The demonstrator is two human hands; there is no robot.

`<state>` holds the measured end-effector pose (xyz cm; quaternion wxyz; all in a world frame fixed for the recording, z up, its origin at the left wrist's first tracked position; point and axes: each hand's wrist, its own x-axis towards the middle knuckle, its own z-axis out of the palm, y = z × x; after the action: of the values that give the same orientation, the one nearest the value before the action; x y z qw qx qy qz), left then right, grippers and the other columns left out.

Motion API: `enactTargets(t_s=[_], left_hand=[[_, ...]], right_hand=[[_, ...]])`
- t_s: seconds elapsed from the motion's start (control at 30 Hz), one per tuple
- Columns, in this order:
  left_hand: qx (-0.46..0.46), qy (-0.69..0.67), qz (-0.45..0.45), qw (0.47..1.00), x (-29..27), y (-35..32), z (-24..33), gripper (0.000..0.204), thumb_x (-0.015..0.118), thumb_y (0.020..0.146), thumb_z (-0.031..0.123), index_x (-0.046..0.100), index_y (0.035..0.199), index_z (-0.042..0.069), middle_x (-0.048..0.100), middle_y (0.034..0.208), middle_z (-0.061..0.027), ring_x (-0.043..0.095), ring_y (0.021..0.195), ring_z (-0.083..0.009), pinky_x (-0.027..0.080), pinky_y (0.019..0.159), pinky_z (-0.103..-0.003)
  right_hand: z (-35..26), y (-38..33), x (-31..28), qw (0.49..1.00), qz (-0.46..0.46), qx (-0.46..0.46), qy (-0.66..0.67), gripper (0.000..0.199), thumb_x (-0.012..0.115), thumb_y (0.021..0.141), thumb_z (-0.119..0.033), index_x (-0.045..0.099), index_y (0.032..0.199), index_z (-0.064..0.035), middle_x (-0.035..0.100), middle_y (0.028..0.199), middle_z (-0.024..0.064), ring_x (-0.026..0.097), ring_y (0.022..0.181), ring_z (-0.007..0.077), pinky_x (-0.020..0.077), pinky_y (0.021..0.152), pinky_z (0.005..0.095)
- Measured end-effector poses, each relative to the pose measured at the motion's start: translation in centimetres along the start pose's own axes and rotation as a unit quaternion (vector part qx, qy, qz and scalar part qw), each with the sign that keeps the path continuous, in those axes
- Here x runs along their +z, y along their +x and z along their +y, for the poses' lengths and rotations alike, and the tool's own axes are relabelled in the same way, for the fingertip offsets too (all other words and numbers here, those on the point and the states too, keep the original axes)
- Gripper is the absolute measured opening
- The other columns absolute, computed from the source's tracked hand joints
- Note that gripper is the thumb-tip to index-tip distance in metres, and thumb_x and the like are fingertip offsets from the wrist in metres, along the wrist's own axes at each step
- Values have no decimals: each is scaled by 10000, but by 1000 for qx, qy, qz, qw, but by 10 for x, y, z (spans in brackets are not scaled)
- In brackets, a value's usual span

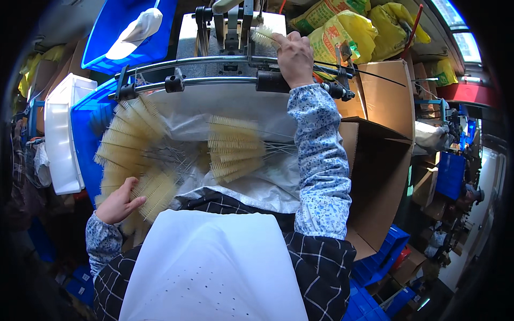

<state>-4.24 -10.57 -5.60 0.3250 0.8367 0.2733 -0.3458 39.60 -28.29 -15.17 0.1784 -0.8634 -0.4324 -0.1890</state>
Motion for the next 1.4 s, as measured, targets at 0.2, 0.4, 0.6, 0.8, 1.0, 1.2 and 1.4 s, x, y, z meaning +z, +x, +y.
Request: enactTargets(t_s=[0.2, 0.4, 0.6, 0.8, 1.0, 1.2, 1.4], left_hand=[[-8, -113, 6, 994, 11, 3, 7, 536, 596, 819, 244, 311, 1221, 32, 498, 1121, -266, 503, 1059, -371, 385, 904, -386], [-27, -136, 63, 988, -8, -3, 15, 344, 617, 774, 138, 467, 1076, 70, 473, 632, -73, 461, 524, -139, 386, 518, -282], [77, -252, 259, 929, -15, -5, 8, 189, 559, 728, 25, 495, 905, 38, 412, 660, 55, 336, 534, -10, 264, 475, -165], [137, -304, 303, 893, -31, -25, 15, 194, 523, 754, 59, 456, 936, 48, 416, 828, 14, 393, 759, -57, 315, 686, -185], [152, -306, 303, 890, -27, -24, 14, 193, 528, 755, 67, 457, 933, 51, 417, 832, 13, 397, 736, -60, 313, 663, -183], [162, -311, 298, 888, -27, -21, 20, 204, 534, 737, 42, 466, 929, 29, 427, 834, 4, 415, 745, -69, 337, 674, -193], [179, -305, 298, 887, -27, -17, 27, 200, 535, 716, 12, 479, 908, 17, 445, 824, -3, 432, 745, -72, 356, 678, -197]], right_hand=[[2, 8, 13, 999, -31, -5, 3, 277, 556, 743, -107, 654, 986, -195, 547, 836, 44, 505, 796, 245, 429, 735, 362], [9, 8, 17, 998, -38, -20, 37, 266, 558, 748, -108, 657, 981, -189, 558, 835, 42, 512, 782, 241, 426, 746, 355], [6, 8, 13, 997, -57, -11, 46, 267, 553, 750, -96, 651, 990, -163, 570, 854, 50, 520, 800, 254, 429, 752, 359], [9, 8, 14, 998, -38, -12, 47, 257, 558, 746, -104, 663, 971, -169, 580, 853, 45, 528, 792, 252, 438, 748, 361], [11, 9, 17, 994, -46, -21, 101, 256, 549, 757, -107, 654, 985, -156, 576, 857, 53, 528, 791, 264, 443, 736, 364], [9, 19, 17, 997, -69, -25, 3, 259, 543, 795, -151, 643, 1017, -238, 578, 938, 6, 514, 907, 214, 404, 816, 369], [17, 25, 31, 997, -52, -52, -26, 278, 500, 827, -160, 624, 1046, -278, 552, 1029, -20, 452, 1046, 189, 342, 884, 376]])
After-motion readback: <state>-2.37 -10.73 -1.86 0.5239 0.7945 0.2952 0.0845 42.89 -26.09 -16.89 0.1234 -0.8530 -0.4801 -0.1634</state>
